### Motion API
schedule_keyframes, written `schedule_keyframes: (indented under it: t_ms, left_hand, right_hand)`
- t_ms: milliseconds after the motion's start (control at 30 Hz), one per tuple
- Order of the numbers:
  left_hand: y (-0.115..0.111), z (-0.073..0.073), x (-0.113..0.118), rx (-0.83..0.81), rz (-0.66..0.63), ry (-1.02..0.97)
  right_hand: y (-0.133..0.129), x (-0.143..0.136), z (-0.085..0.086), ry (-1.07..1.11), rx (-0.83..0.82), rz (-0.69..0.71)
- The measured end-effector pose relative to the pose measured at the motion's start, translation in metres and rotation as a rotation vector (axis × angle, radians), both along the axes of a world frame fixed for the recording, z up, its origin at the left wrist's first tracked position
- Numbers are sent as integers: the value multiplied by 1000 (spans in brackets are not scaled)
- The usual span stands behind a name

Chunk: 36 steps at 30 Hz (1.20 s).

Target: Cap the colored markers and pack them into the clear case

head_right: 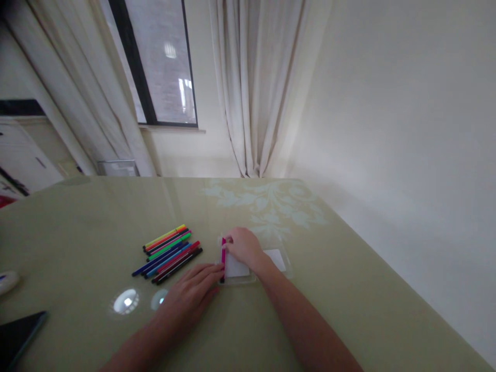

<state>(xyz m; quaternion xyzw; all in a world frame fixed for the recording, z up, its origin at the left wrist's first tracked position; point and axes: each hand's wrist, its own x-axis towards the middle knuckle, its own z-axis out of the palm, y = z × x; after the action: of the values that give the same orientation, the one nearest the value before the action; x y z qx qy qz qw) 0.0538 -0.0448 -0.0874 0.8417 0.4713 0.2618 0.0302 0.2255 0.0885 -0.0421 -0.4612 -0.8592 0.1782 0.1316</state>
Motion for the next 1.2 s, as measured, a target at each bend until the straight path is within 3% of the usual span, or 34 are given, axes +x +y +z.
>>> schedule_keyframes:
  t_ms: [167, 333, 433, 700, 833, 1000, 1100, 1200]
  left_hand:
    - [1, 7, -7, 34, 53, -35]
    - [9, 14, -38, 123, 455, -11]
    - [11, 12, -48, 116, 546, 86]
    - [11, 14, -39, -143, 509, -16]
    - [12, 18, -35, -166, 444, -231]
    - [11, 16, -21, -279, 355, -676]
    - [10, 14, -13, -329, 294, -831]
    - [8, 16, -10, -289, 253, -796]
  right_hand:
    - [2, 2, -1, 32, -15, 15]
    - [2, 4, 13, 91, 18, -55]
    - [1, 6, 23, 141, 27, -65]
    - [-5, 5, 43, 283, 97, -84]
    - [-16, 1, 50, 232, 103, 56]
    - [-27, -5, 52, 270, -72, 319]
    - [-29, -8, 53, 417, -217, 297]
    - [-25, -8, 54, 598, -260, 226]
